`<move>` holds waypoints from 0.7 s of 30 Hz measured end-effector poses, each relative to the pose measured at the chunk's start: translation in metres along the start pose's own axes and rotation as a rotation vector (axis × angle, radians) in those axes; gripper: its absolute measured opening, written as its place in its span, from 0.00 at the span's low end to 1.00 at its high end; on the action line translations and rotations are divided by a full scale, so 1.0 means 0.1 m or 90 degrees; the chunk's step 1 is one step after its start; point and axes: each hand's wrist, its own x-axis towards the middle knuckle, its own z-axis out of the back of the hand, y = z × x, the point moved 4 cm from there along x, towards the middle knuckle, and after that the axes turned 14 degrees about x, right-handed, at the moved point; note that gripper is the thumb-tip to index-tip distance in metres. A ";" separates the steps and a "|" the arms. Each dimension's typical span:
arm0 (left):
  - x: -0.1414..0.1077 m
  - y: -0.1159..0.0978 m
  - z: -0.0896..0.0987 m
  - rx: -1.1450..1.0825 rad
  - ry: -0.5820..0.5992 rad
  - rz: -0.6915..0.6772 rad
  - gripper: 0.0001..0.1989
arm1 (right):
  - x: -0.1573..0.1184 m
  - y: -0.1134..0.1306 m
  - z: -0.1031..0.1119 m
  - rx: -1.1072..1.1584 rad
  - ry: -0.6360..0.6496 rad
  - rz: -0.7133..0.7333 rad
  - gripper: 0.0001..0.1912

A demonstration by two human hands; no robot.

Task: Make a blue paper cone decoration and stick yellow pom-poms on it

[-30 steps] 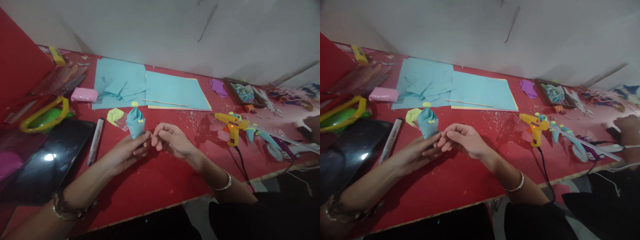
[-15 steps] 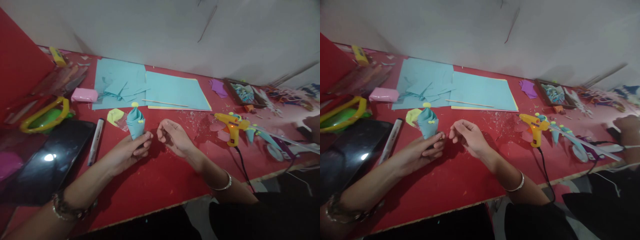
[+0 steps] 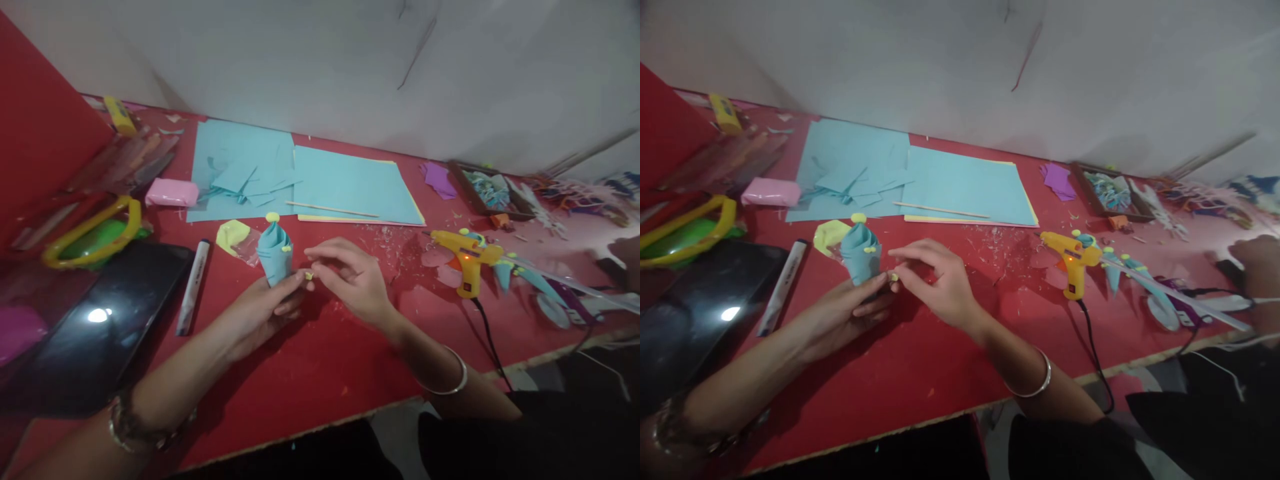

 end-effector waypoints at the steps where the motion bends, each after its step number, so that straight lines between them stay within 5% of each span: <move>1: 0.00 0.00 0.00 -0.007 -0.003 -0.001 0.12 | 0.00 0.03 -0.01 -0.057 0.021 0.038 0.10; 8: 0.02 -0.03 0.00 -0.097 -0.021 0.003 0.12 | -0.03 0.08 -0.07 -0.279 0.083 0.183 0.10; 21: 0.03 0.04 0.05 -0.087 -0.112 0.031 0.15 | -0.05 0.05 -0.11 -0.367 0.109 0.253 0.08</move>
